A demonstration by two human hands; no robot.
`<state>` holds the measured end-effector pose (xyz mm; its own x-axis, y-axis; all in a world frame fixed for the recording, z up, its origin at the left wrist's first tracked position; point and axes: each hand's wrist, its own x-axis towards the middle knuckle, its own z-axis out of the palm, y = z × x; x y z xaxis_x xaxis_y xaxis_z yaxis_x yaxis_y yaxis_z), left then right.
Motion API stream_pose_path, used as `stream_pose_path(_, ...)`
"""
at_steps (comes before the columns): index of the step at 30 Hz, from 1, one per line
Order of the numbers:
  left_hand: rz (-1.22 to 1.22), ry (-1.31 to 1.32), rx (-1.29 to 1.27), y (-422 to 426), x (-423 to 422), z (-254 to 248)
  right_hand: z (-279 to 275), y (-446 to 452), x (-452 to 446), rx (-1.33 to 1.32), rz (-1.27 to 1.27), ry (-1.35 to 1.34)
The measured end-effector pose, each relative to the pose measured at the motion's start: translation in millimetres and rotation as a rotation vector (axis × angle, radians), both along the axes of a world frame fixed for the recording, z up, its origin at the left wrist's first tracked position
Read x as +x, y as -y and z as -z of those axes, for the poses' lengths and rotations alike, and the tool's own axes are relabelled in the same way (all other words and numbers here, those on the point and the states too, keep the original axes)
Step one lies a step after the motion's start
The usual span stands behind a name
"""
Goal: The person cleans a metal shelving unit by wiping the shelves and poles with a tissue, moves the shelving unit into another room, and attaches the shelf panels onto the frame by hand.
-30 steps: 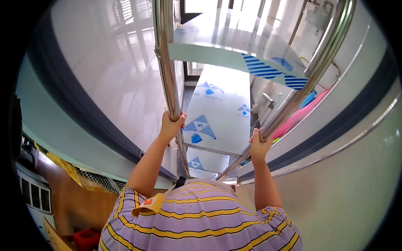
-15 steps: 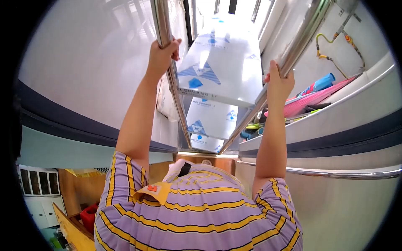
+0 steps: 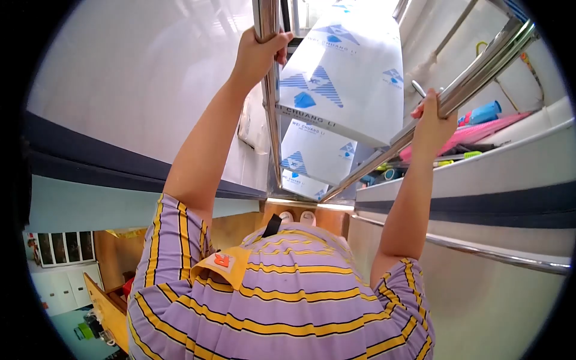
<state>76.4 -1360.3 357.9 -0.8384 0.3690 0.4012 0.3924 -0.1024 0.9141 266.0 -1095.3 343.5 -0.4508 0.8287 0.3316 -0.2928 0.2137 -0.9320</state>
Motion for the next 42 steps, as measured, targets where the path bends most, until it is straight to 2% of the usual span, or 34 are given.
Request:
stream_pose_path(8, 0.05, -0.097, -0.049, -1, -9, -5, -7, -5, 0, 0.041, 0.019, -0.04)
stream_pose_path(9, 0.487, 0.087, -0.083, 22, -24, -26, -7, -3, -1, 0.042, 0.028, -0.037)
stream_pose_path(11, 0.539, 0.096, -0.089, 30, -27, -43, -11, 5, -2, 0.03, 0.083, 0.006)
stream_pose_path(13, -0.226, -0.248, -0.012, -4, 3, -16, -21, 10, -3, 0.029, 0.113, 0.03)
stream_pose_path(14, -0.324, -0.378, -0.04, -2, 2, -11, -24, 10, -4, 0.035, 0.115, 0.035)
stream_pose_path(16, -0.554, -0.533, 0.073, -4, 23, 15, -27, 7, -8, 0.038, 0.107, 0.027)
stream_pose_path(17, -0.632, -0.534, -0.076, -2, 36, 32, -27, 7, -9, 0.033, 0.099, 0.017)
stream_pose_path(19, -0.588, -0.346, -0.145, 0, 45, 37, -27, 6, -12, 0.019, 0.085, 0.007)
stream_pose_path(21, -0.353, 0.03, 0.013, 2, 46, 40, -33, 8, -15, 0.065, 0.057, 0.017)
stream_pose_path(25, -0.425, 0.041, -0.115, 8, 44, 37, -41, 2, -24, 0.084, -0.032, -0.032)
stream_pose_path(28, -0.377, -0.019, -0.029, 5, 43, 47, -32, -14, -34, 0.099, -0.056, -0.064)
stream_pose_path(34, -0.435, -0.159, -0.061, 5, 37, 57, -32, -23, -39, 0.099, -0.09, -0.105)
stream_pose_path(42, -0.628, -0.099, -0.038, 50, 20, 13, -65, 47, -49, 0.186, -0.085, -0.107)
